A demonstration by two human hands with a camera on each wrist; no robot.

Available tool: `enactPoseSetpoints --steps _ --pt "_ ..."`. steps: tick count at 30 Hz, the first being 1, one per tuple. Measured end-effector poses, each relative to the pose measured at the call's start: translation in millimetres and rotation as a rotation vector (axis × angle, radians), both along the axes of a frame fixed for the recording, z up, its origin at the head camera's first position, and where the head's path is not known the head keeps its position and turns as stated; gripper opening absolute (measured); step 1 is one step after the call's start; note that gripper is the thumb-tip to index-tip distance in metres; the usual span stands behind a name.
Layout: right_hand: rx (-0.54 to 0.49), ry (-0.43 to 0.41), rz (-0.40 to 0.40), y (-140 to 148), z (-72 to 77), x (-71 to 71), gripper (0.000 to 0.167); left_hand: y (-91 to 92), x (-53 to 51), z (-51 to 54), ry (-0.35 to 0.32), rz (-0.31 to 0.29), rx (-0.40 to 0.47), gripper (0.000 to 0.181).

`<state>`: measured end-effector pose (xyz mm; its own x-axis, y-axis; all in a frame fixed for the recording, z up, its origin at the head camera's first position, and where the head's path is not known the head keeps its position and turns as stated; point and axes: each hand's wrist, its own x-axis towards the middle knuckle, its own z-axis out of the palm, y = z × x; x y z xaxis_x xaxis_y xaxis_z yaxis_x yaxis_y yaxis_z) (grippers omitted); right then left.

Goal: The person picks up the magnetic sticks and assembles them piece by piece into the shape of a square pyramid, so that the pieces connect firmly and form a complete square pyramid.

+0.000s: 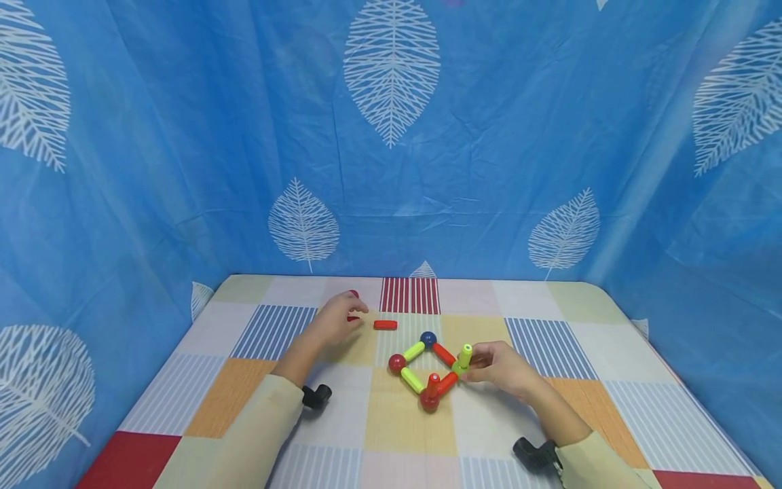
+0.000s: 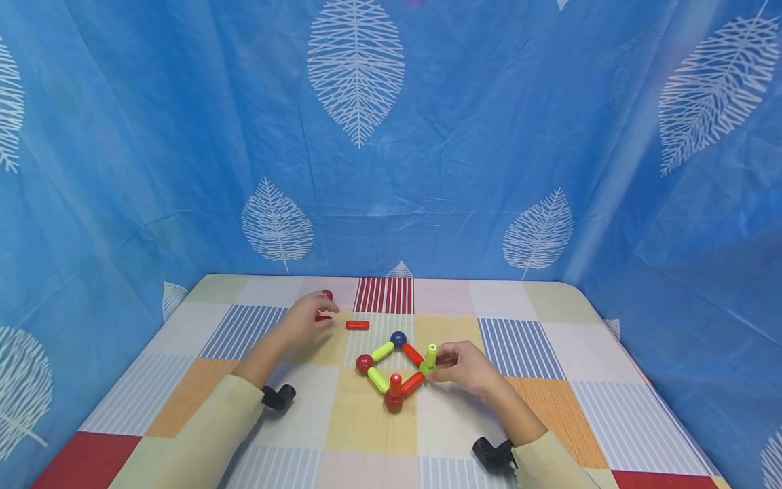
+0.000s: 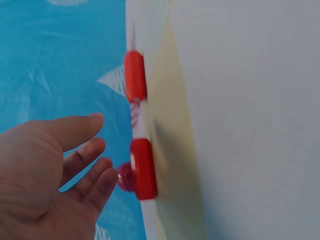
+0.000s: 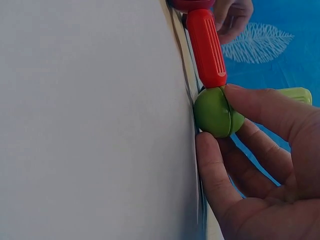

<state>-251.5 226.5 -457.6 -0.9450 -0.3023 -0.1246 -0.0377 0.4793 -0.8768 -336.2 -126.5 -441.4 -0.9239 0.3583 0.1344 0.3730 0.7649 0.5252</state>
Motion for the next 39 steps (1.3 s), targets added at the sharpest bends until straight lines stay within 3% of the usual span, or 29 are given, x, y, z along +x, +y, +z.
enactPoseSetpoints --steps 4,8,11,21,30,39 --pt "-0.003 -0.006 0.005 1 0.6 0.6 0.034 -5.7 -6.7 -4.7 -0.018 0.022 -0.046 0.023" --pt "-0.003 -0.016 0.011 1 0.6 -0.7 0.033 -7.9 -9.5 -8.1 -0.082 0.077 -0.065 0.027" --pt "-0.009 -0.023 0.016 2 0.1 -1.9 0.033 -8.4 -11.5 -10.5 -0.134 0.114 -0.058 0.03" --pt "-0.036 -0.033 0.023 3 -0.3 -2.5 0.034 -11.5 -17.9 -15.9 -0.183 0.147 -0.015 0.029" --pt "-0.034 -0.034 0.018 3 0.0 -2.5 0.035 -14.2 -20.1 -18.0 -0.162 0.122 -0.039 0.025" --pt "-0.042 -0.037 0.017 2 2.0 -0.3 0.036 -13.6 -15.1 -15.1 -0.154 0.095 -0.038 0.024"
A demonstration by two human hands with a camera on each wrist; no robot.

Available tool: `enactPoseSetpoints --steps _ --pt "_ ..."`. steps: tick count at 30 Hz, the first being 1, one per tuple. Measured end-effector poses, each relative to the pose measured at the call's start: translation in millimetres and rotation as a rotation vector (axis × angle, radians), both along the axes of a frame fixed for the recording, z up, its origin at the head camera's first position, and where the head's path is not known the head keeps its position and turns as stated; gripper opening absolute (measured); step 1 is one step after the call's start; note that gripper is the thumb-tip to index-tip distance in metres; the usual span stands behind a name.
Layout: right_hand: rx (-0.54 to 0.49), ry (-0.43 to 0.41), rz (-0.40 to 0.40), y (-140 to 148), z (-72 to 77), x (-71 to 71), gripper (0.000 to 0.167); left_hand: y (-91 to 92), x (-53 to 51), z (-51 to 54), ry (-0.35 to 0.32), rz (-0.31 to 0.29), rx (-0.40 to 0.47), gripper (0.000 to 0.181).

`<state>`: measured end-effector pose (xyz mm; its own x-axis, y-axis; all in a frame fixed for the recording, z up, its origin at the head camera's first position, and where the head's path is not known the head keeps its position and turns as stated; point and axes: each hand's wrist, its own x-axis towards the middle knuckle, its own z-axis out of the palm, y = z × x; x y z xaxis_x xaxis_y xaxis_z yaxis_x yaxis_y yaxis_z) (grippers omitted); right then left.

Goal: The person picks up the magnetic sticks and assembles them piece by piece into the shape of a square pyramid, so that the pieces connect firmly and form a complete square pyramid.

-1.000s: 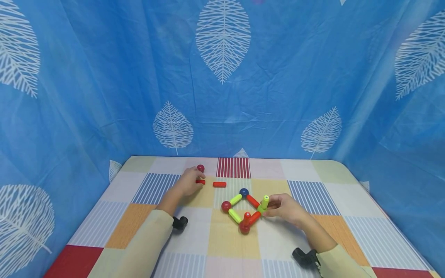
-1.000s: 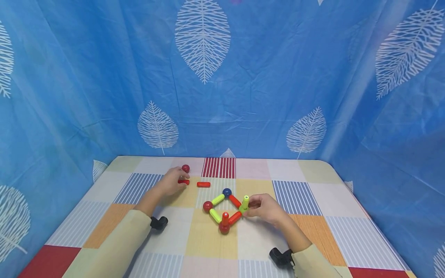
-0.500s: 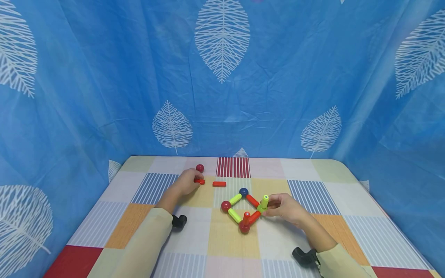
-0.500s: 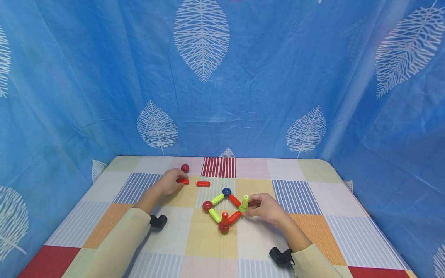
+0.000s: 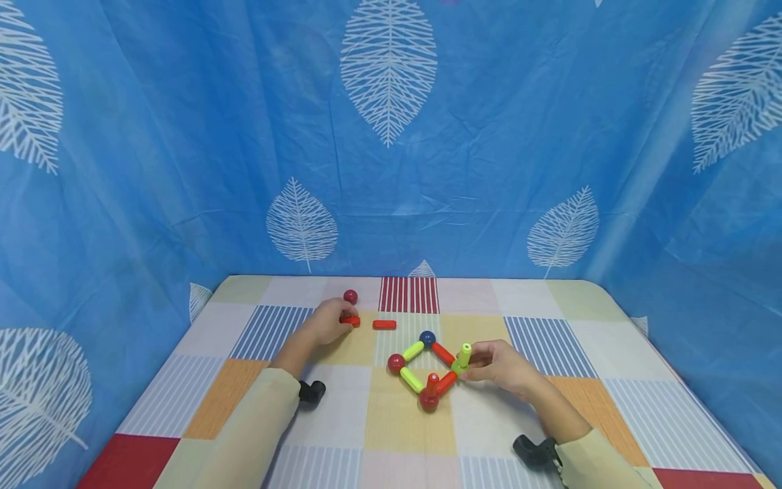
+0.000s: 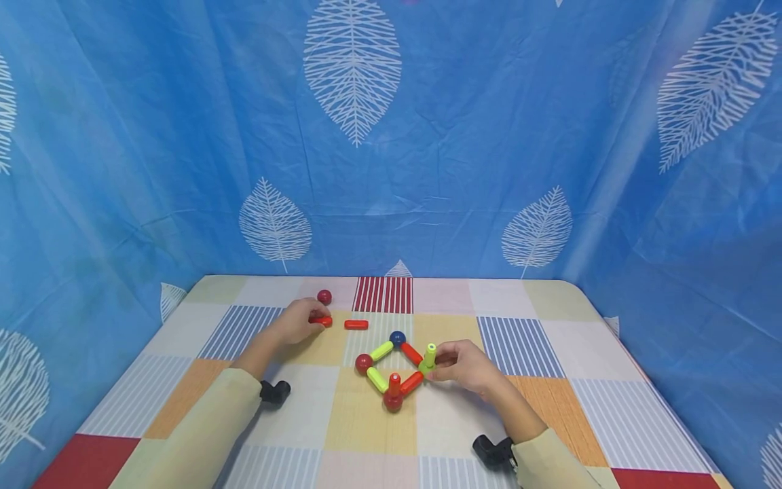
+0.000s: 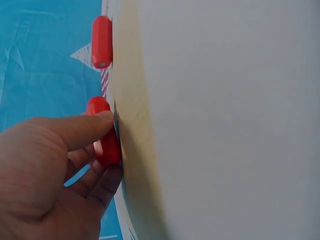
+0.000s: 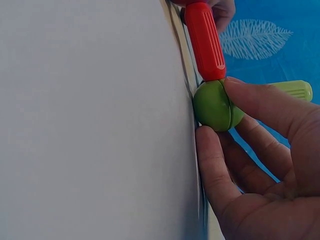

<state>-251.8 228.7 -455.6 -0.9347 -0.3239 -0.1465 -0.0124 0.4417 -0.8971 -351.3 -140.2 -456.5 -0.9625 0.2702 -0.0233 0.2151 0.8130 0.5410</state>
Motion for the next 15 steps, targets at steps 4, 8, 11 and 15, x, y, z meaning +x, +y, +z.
enactPoseSetpoints --steps 4,8,11,15 --pt "0.011 0.002 -0.006 0 0.2 0.5 0.036 3.2 5.0 2.9 0.009 -0.032 0.025 0.021" --pt "0.015 0.0 -0.01 0 0.0 0.1 0.036 7.2 11.7 7.0 0.001 -0.062 0.107 0.023" --pt "0.008 -0.004 -0.005 1 -0.3 -0.4 0.036 11.5 17.3 10.6 -0.014 -0.078 0.196 0.026" --pt "-0.01 -0.004 0.008 1 -1.5 -1.0 0.037 18.0 24.0 14.5 -0.02 -0.117 0.272 0.026"
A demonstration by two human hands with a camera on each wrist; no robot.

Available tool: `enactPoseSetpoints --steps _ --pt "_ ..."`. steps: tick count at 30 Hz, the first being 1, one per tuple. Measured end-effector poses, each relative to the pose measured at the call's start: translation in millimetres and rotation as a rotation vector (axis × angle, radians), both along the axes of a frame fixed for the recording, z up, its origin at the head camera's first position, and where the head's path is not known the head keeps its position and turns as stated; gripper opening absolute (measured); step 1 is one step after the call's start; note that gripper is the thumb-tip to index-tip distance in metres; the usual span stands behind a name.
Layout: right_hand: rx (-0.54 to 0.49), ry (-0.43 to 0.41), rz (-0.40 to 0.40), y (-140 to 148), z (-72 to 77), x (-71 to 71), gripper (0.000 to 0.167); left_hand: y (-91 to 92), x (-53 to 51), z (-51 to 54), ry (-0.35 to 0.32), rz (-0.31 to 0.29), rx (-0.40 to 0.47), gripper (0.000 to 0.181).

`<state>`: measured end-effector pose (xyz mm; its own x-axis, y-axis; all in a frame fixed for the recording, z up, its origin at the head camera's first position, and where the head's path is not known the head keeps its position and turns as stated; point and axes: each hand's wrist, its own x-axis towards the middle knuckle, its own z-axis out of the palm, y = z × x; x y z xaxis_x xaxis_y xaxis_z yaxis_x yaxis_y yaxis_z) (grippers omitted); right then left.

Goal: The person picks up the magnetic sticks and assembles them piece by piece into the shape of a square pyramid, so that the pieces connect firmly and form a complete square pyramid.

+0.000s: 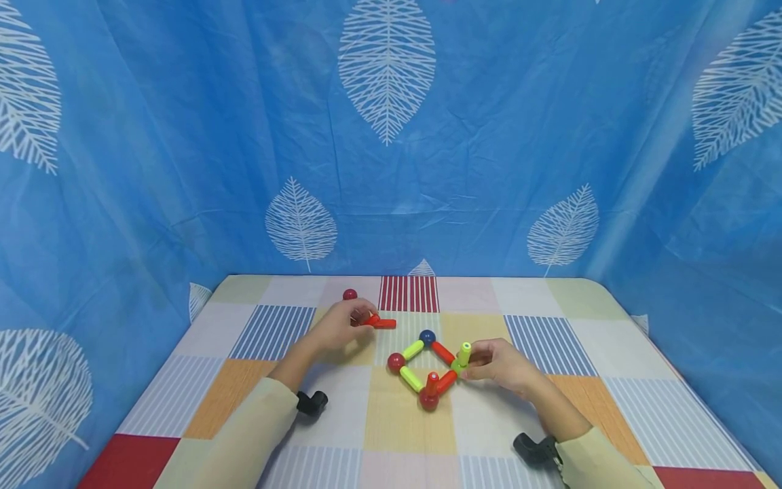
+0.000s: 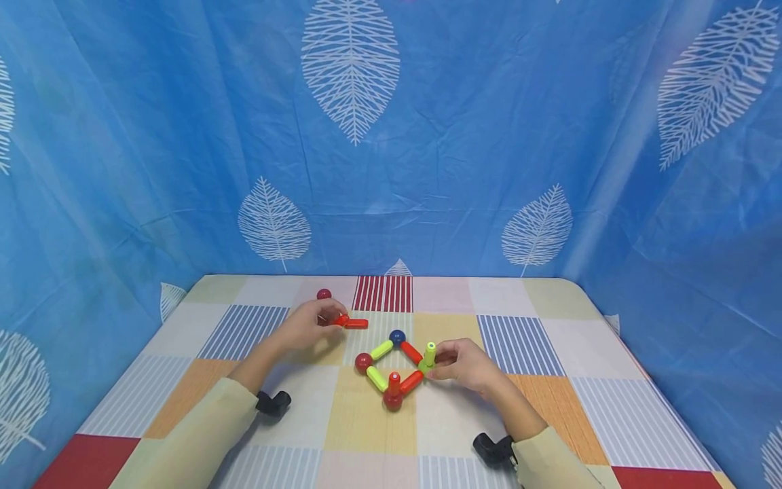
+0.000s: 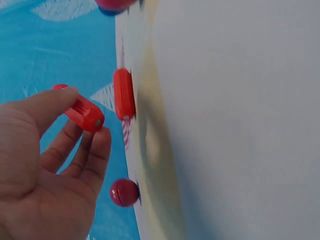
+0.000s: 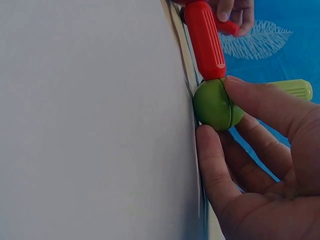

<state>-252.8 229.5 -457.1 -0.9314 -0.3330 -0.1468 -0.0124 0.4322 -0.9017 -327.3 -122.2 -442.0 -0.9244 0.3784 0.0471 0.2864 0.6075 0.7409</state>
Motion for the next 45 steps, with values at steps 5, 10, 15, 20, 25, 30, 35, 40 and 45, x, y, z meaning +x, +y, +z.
enactPoseSetpoints --steps 5,10,15,20,25,30,35,40,45 --pt "-0.01 0.002 0.013 0 -0.1 -0.5 0.038 6.0 7.8 2.7 -0.013 -0.032 0.055 0.024" --pt "0.005 0.0 0.001 1 0.5 -1.1 0.037 9.7 13.5 3.5 -0.029 -0.064 0.132 0.023" --pt "0.014 0.003 -0.005 1 0.6 -1.2 0.037 14.0 19.1 2.6 -0.042 -0.105 0.219 0.023" --pt "0.011 -0.004 -0.01 0 0.3 -1.2 0.037 21.2 25.1 1.2 -0.042 -0.175 0.27 0.023" --pt "0.01 -0.001 -0.01 -1 1.3 0.8 0.038 27.6 29.5 0.5 -0.069 -0.25 0.294 0.022" --pt "0.015 0.0 -0.014 -1 1.1 1.5 0.038 30.2 30.9 -1.2 -0.082 -0.26 0.274 0.022" --pt "0.018 -0.005 -0.018 -1 0.4 0.9 0.037 30.2 32.5 -1.0 -0.084 -0.253 0.242 0.022" --pt "0.011 0.0 -0.01 -1 0.8 0.1 0.036 30.3 32.0 -2.1 -0.1 -0.287 0.192 0.025" --pt "0.058 0.036 -0.038 -1 1.8 -1.5 0.034 31.1 32.4 -3.6 -0.11 -0.353 0.061 0.03"
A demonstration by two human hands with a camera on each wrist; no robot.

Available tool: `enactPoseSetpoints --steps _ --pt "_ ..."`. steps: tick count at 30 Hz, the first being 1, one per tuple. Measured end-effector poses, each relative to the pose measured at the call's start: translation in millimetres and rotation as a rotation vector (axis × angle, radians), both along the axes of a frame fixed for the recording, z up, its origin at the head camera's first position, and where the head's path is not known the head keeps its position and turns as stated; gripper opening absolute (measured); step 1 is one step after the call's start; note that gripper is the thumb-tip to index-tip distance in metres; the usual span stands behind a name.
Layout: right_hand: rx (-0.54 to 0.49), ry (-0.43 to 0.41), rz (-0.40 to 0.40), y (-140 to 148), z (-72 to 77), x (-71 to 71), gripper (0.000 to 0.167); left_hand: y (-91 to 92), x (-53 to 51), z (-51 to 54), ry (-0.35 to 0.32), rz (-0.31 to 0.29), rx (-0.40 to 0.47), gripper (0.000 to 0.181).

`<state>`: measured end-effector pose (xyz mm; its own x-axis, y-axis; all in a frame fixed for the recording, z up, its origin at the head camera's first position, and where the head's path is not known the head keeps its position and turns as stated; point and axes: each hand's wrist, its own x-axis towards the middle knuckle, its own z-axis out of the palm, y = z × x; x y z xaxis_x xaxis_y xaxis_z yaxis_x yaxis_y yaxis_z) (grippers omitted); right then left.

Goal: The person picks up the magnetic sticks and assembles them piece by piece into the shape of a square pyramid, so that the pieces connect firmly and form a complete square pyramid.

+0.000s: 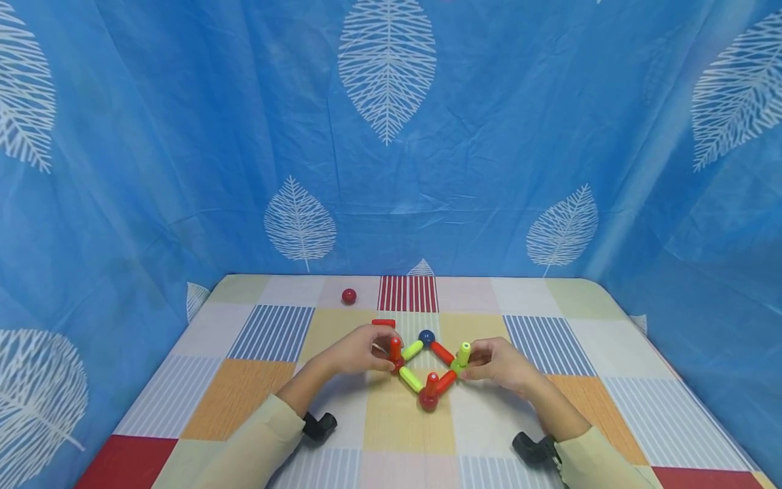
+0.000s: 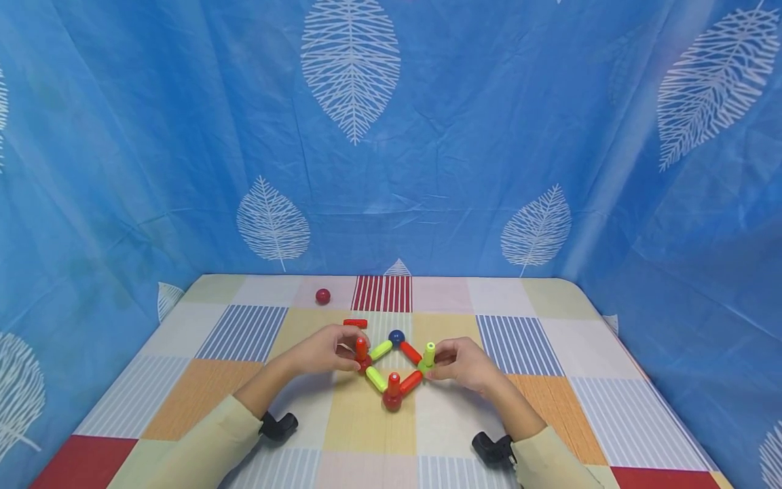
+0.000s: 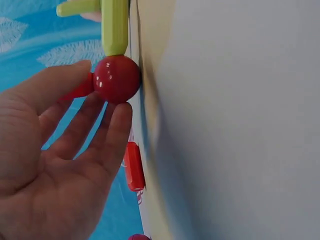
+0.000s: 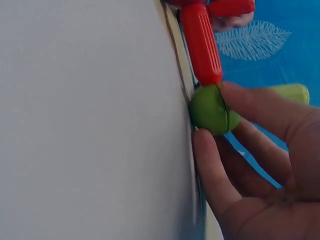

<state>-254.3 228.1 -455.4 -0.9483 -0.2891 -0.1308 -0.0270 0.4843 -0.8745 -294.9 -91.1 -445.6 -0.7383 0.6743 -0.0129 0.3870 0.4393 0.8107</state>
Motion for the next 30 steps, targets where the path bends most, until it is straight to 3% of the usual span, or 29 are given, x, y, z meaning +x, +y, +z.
enactPoseSetpoints --steps 6,8,10,12,15,18,20,25,30 --pt "0.103 0.099 -0.12 -4 -2.4 -2.6 0.03 -0.1 1.3 -0.1 -0.059 -0.053 -0.028 0.036" --pt "0.149 0.125 -0.143 -6 -1.0 -1.3 0.024 1.5 0.7 -0.5 -0.043 -0.042 -0.039 0.034" --pt "0.19 0.127 -0.155 -9 2.1 2.3 0.017 5.0 -0.9 -1.7 0.017 -0.006 -0.052 0.03" --pt "0.21 0.106 -0.123 -12 7.3 8.2 0.015 9.8 -2.3 -2.8 0.079 0.05 -0.075 0.028" --pt "0.185 0.028 0.004 -18 15.1 19.2 0.023 18.1 -4.3 -4.1 0.129 0.095 -0.106 0.035" --pt "0.161 -0.034 0.135 -25 20.5 30.4 0.031 25.6 -5.2 -3.4 0.141 0.087 -0.151 0.043" --pt "0.167 -0.016 0.174 -29 20.6 36.1 0.039 29.1 -6.1 -3.1 0.153 0.075 -0.175 0.046" --pt "0.195 0.081 0.144 -33 16.0 40.8 0.046 30.9 -6.6 -2.9 0.154 0.085 -0.174 0.041" --pt "0.159 0.058 0.096 -22 9.6 31.7 0.043 23.3 -5.2 -3.2 0.153 0.117 -0.172 0.038"
